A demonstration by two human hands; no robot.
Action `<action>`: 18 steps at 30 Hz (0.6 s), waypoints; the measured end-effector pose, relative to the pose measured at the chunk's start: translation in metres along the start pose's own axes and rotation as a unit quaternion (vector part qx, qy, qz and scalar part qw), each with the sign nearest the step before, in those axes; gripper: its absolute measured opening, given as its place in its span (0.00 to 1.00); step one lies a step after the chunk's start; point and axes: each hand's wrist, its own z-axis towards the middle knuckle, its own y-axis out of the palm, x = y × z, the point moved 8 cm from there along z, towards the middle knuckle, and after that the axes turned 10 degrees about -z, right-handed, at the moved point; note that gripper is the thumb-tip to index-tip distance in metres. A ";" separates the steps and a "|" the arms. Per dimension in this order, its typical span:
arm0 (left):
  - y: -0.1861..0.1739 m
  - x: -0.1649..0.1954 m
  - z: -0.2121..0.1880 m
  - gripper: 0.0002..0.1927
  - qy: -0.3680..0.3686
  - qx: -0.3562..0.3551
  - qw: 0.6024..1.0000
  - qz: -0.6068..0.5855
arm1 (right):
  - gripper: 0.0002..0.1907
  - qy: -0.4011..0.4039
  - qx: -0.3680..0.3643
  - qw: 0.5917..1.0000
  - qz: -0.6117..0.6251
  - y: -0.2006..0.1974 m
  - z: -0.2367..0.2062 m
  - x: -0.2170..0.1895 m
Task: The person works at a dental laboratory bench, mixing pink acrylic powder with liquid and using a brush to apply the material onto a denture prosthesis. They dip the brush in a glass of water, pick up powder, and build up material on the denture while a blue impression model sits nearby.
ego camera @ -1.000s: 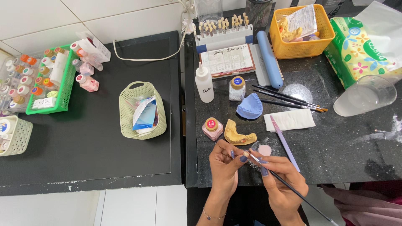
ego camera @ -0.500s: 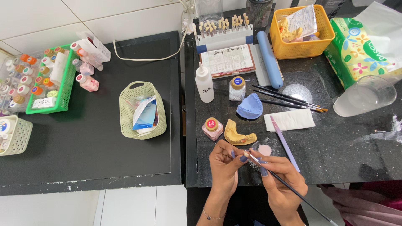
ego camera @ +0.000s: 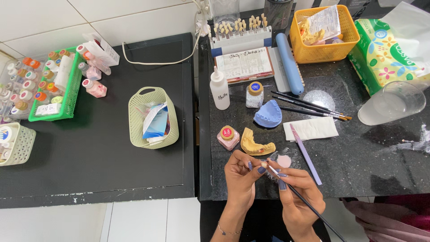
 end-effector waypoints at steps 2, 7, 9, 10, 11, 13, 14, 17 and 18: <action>-0.001 -0.001 0.000 0.17 -0.003 0.004 1.000 -0.001 | 0.05 -0.010 0.020 0.999 0.032 0.001 -0.002 0.000; -0.003 -0.001 0.000 0.17 0.003 0.007 1.000 0.005 | 0.06 -0.047 0.041 0.998 0.005 0.007 -0.010 0.000; -0.004 -0.001 0.000 0.17 0.005 0.010 1.000 0.005 | 0.05 -0.054 0.046 0.997 -0.011 0.009 -0.011 0.000; -0.004 -0.001 0.000 0.17 0.007 0.009 1.000 0.005 | 0.05 -0.053 0.047 0.997 -0.023 0.010 -0.012 0.001; -0.003 -0.001 0.000 0.18 0.008 0.009 1.000 0.004 | 0.05 -0.052 0.048 0.997 -0.035 0.011 -0.012 0.002; -0.003 0.000 0.001 0.18 0.010 0.010 1.000 0.000 | 0.05 -0.064 0.052 0.996 -0.037 0.012 -0.013 0.001; -0.003 0.000 0.000 0.18 0.010 0.011 1.000 -0.003 | 0.05 -0.070 0.053 0.995 -0.038 0.012 -0.013 0.000; -0.001 0.000 0.000 0.18 0.008 0.010 1.000 -0.013 | 0.05 -0.074 0.047 0.995 -0.048 0.014 -0.012 0.000; -0.001 0.000 0.000 0.17 0.007 0.011 1.000 -0.010 | 0.05 -0.075 0.051 0.995 -0.044 0.014 -0.012 0.000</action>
